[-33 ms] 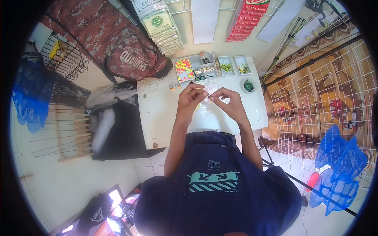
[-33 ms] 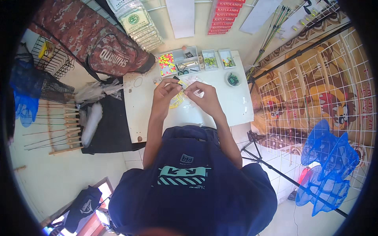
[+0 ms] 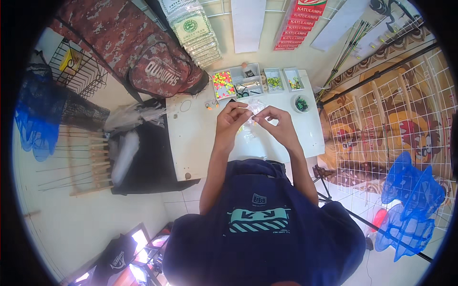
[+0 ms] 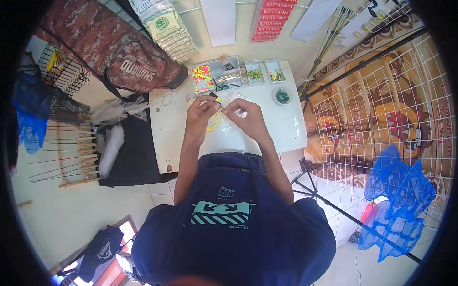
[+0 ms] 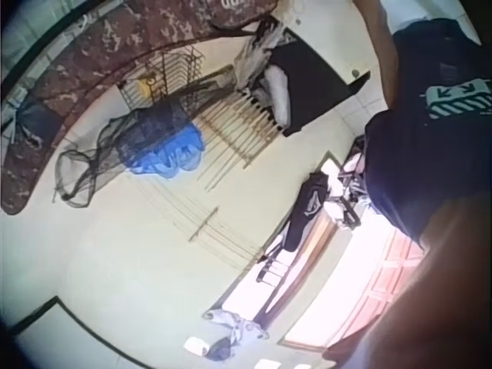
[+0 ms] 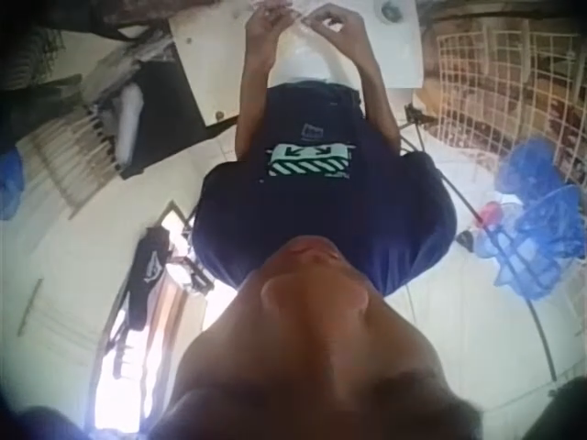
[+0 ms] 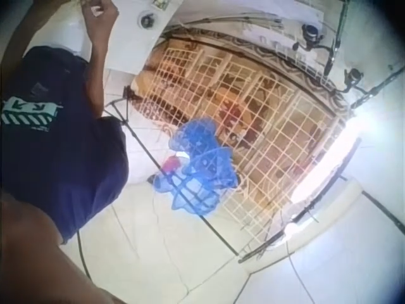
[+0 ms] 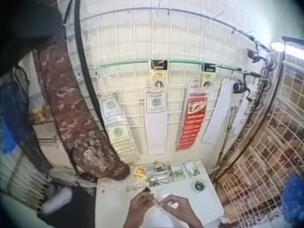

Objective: Assemble fishing rigs by attaching components like hooks, swivels, and lures.

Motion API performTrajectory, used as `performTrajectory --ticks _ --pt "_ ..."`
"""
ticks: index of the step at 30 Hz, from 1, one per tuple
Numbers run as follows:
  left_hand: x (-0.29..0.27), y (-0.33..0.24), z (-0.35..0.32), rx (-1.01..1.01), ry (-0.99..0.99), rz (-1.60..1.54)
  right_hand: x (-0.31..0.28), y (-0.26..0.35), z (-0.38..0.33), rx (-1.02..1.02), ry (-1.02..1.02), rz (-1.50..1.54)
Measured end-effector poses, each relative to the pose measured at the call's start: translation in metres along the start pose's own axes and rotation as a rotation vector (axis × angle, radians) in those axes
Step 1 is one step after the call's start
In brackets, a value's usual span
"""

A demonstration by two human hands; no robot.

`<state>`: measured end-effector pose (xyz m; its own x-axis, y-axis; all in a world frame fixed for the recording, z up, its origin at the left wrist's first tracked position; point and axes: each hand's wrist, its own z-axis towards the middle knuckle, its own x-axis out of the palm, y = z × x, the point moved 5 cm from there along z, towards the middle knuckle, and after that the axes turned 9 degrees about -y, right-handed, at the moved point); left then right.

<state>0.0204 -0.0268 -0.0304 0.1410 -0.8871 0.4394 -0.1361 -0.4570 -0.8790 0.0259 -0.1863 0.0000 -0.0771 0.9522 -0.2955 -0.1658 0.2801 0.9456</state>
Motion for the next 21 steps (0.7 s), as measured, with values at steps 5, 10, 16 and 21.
performTrajectory --ticks 5,10,16,21 --pt "0.006 0.014 -0.004 0.024 -0.086 -0.080 0.007 -0.009 -0.001 0.105 0.056 0.163" --pt "0.010 0.016 -0.006 0.061 -0.139 -0.144 0.009 -0.016 -0.002 0.269 0.058 0.351" --pt "0.014 0.019 -0.010 0.011 -0.103 -0.227 0.009 -0.015 -0.003 0.373 0.135 0.428" --pt "0.016 0.022 -0.011 0.003 -0.087 -0.224 0.011 -0.018 -0.001 0.381 0.208 0.459"
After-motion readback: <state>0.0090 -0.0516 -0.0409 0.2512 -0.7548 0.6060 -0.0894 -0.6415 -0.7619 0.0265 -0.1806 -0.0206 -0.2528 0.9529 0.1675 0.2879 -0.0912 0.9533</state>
